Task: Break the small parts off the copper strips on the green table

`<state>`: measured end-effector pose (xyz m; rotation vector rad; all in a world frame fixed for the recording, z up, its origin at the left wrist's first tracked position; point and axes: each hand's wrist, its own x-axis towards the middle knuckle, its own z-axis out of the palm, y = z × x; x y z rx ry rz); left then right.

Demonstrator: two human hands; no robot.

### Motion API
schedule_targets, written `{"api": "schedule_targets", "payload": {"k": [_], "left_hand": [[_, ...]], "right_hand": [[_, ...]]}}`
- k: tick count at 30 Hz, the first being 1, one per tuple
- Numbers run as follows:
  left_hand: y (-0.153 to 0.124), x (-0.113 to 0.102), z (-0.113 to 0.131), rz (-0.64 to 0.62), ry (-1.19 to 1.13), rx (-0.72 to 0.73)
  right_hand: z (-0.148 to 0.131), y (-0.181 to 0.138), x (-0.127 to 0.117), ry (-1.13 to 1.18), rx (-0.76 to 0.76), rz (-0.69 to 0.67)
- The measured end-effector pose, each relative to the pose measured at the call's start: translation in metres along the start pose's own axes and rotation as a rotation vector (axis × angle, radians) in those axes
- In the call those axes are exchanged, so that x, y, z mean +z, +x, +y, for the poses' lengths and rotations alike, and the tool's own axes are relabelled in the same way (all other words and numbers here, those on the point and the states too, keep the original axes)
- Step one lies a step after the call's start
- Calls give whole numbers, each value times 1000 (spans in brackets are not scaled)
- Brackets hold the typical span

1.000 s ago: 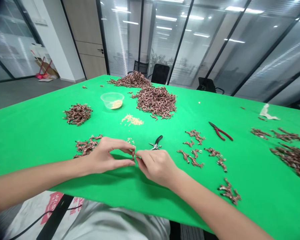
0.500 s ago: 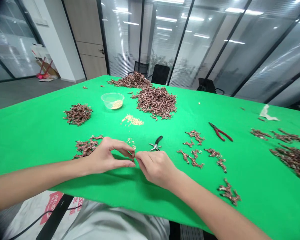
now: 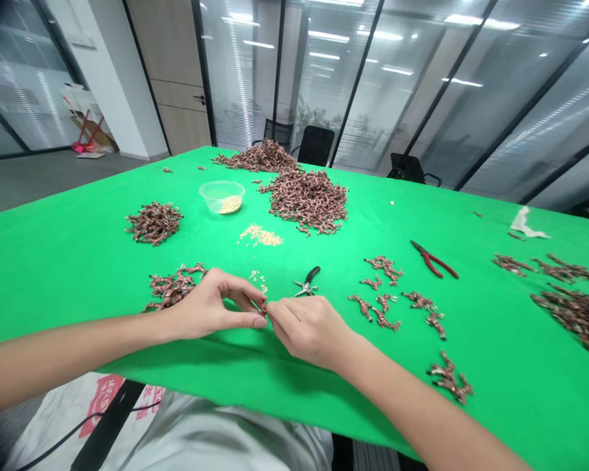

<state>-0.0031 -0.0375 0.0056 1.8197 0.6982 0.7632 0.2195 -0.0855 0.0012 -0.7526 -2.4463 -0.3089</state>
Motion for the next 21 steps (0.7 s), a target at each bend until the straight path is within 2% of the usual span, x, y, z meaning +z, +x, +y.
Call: {"api": "schedule_targets", "payload": {"k": [4, 6, 8, 11, 15, 18, 21], "left_hand": [[-1, 0, -1, -11, 40, 54], [-1, 0, -1, -5, 116, 135], [-1, -1, -2, -2, 224, 275], [0, -3, -8, 34, 412, 559], [1, -4, -19, 131, 646, 832], [1, -4, -20, 156, 702, 887], [1, -4, -17, 127, 644, 785]], "right_hand": [[-2, -1, 1, -6, 12, -44], [-3, -2, 3, 51, 51, -69], [-5, -1, 4, 162, 103, -80], [-8, 2, 2, 373, 201, -66], [-13, 8, -5, 684, 472, -130], [-14, 11, -7, 881, 662, -177], [-13, 11, -5, 853, 670, -157]]}}
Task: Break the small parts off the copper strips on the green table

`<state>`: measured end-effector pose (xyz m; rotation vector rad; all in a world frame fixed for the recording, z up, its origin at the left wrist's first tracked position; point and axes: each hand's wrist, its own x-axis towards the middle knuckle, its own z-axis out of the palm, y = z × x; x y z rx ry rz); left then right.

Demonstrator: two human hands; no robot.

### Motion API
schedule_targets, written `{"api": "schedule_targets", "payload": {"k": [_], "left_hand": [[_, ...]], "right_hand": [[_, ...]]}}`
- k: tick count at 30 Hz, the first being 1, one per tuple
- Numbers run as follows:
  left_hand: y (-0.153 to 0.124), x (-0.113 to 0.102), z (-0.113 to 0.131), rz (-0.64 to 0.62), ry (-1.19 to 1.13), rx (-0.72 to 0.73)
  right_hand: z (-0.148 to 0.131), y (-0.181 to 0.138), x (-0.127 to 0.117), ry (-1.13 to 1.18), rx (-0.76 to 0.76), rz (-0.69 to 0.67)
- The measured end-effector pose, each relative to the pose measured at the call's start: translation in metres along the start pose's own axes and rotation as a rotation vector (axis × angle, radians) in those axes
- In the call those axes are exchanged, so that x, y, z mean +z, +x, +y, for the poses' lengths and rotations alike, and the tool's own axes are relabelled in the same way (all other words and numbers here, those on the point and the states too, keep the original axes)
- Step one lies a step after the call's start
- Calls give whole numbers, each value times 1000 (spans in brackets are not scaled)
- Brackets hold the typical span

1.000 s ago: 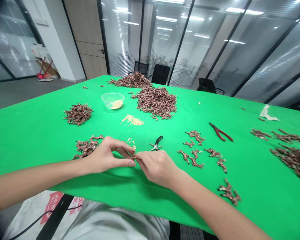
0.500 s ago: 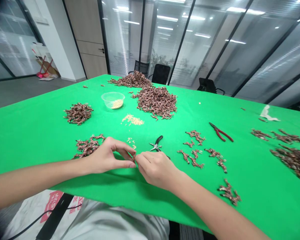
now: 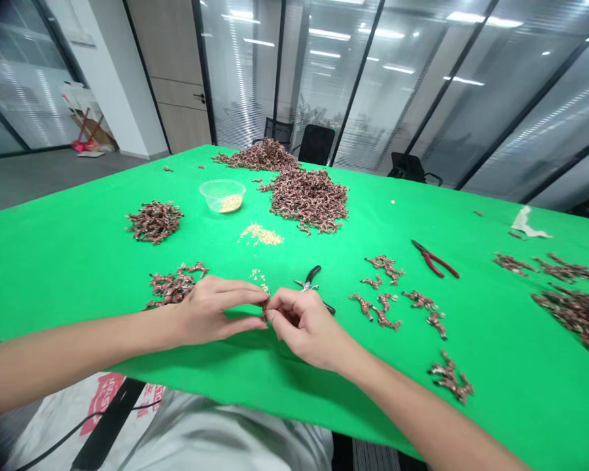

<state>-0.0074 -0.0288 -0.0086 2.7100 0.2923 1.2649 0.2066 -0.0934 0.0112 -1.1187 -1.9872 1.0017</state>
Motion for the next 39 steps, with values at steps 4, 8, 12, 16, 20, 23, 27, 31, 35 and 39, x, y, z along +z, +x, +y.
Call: {"api": "schedule_targets", "payload": {"k": [4, 8, 12, 16, 20, 23, 27, 31, 35, 39], "left_hand": [[1, 1, -1, -20, -69, -107], [-2, 3, -3, -30, -67, -139], [-2, 4, -1, -24, -50, -138], [-1, 3, 0, -25, -53, -151], [0, 3, 1, -39, -58, -164], [0, 3, 1, -28, -49, -157], [-1, 4, 0, -19, 0, -115], [-2, 5, -1, -2, 95, -11], [-1, 4, -1, 29, 183, 76], [-1, 3, -1, 31, 240, 116]], "right_hand": [[6, 1, 1, -159, -126, 90], [16, 1, 2, -278, -212, 131], [23, 1, 3, -392, -296, 149], [21, 1, 3, -373, -276, 152], [16, 1, 4, -324, -206, 136], [14, 1, 5, -265, -144, 119], [10, 2, 5, -153, -71, 75], [6, 2, 3, 25, 77, -3], [6, 2, 0, 74, 147, -18], [5, 1, -1, -68, 67, 14]]}}
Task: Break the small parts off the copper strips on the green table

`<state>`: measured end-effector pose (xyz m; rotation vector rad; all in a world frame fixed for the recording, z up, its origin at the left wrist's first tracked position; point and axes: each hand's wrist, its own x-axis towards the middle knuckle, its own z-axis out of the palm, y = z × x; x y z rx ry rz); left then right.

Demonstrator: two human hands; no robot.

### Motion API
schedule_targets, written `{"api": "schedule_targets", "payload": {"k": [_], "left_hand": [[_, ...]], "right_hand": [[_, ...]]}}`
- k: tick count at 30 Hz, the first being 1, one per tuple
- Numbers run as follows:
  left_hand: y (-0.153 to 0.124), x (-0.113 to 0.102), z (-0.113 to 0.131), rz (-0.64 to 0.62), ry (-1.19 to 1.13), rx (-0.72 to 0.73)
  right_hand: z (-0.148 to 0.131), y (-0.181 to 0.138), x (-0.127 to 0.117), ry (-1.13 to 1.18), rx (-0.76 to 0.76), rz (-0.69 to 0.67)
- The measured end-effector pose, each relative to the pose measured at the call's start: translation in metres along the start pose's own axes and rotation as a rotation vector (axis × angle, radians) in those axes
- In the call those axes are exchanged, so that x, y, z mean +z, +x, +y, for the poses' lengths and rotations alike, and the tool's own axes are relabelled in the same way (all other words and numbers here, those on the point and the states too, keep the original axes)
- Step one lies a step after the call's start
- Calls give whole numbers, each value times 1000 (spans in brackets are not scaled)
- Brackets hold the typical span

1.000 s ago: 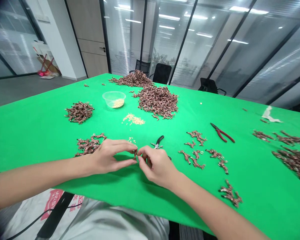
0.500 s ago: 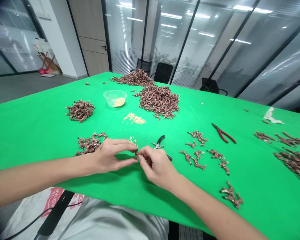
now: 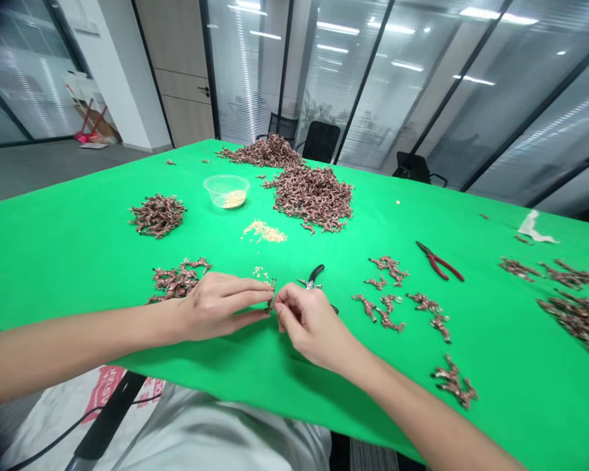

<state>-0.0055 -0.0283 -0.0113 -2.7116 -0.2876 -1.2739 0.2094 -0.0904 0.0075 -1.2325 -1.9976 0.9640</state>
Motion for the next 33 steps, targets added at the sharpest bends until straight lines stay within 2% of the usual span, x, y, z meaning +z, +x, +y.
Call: {"api": "schedule_targets", "payload": {"k": [4, 11, 13, 16, 19, 23, 25, 28, 33], "left_hand": [[0, 1, 0, 12, 24, 50], [5, -7, -1, 33, -2, 249], [5, -7, -1, 26, -46, 240], [5, -5, 1, 3, -199, 59], [7, -6, 4, -23, -410, -183], [13, -11, 5, -92, -575, -507], [15, -13, 3, -152, -656, -582], [15, -12, 0, -216, -764, -619], [11, -7, -2, -207, -870, -720]], "right_hand": [[-2, 0, 0, 128, 65, -26], [2, 3, -4, 593, 346, -235], [4, 3, -6, 670, 382, -258], [4, 3, -7, 701, 375, -226], [0, 4, -7, 653, 320, -179], [-3, 4, -7, 564, 276, -141], [-2, 5, -7, 533, 261, -135], [1, 4, -6, 492, 244, -146], [2, 3, -2, 449, 232, -146]]}}
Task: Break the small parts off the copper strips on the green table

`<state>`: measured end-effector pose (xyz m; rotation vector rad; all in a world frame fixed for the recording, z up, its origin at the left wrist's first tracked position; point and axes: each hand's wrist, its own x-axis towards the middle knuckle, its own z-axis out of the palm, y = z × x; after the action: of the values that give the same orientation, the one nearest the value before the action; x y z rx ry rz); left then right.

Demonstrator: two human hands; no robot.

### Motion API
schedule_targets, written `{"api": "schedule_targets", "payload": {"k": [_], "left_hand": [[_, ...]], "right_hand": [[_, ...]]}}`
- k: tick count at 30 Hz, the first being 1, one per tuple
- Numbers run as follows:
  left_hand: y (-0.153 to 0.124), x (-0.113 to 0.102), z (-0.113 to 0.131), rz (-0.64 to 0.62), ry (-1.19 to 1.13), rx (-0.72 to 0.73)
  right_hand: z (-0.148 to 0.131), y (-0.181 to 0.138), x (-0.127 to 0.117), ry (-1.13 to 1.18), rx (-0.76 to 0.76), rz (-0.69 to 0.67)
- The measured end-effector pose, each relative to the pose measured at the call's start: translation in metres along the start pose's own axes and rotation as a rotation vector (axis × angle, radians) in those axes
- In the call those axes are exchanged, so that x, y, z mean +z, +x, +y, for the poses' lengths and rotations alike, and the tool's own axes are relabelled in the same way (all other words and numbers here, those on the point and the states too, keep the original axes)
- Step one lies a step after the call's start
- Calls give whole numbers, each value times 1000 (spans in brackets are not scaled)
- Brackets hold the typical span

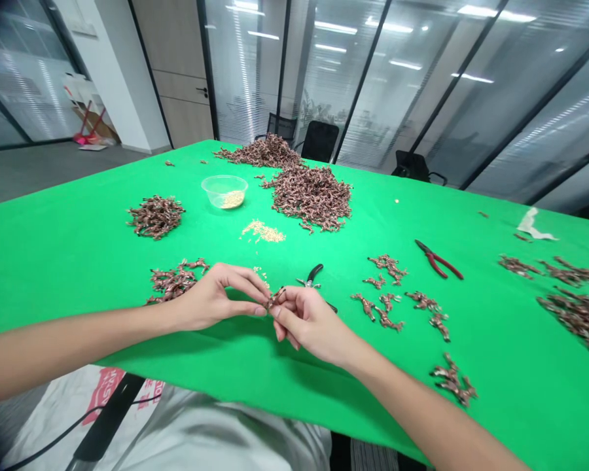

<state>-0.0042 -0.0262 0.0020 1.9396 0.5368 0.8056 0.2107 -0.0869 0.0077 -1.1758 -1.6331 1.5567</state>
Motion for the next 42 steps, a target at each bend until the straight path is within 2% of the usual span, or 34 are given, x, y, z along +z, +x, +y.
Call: {"api": "schedule_targets", "payload": {"k": [4, 7, 10, 15, 18, 20, 22, 26, 31, 33, 36, 39, 42], "left_hand": [[0, 1, -1, -3, -7, -3], [0, 2, 0, 0, 69, 65], [-2, 3, -2, 8, 162, 208], [-3, 5, -11, 26, 355, 510], [-3, 6, -10, 20, 381, 576], [-3, 6, -5, -9, 322, 493], [-4, 7, 1, -27, 231, 341], [-3, 7, 5, 21, 103, 130], [0, 6, 1, 50, -11, -9], [1, 6, 0, 44, -49, -46], [2, 7, -1, 37, -104, -87], [2, 8, -1, 42, -146, -126], [2, 9, -2, 38, -200, -187]], "right_hand": [[0, -2, 4, -32, -1, 10], [0, -4, 5, -46, -1, 7], [-2, -5, 5, -21, 21, -11], [-3, -4, 1, 121, 169, -77], [-3, -3, -3, 238, 233, -142], [-4, -3, -5, 281, 256, -180], [-6, -3, -5, 291, 249, -172], [-10, -3, -5, 260, 198, -51], [-11, -3, -2, 56, 103, 96], [-8, -3, -1, -112, -19, 201], [1, -3, -3, -517, -321, 341], [11, -2, -6, -889, -588, 359], [17, 0, -9, -1037, -678, 332]]}}
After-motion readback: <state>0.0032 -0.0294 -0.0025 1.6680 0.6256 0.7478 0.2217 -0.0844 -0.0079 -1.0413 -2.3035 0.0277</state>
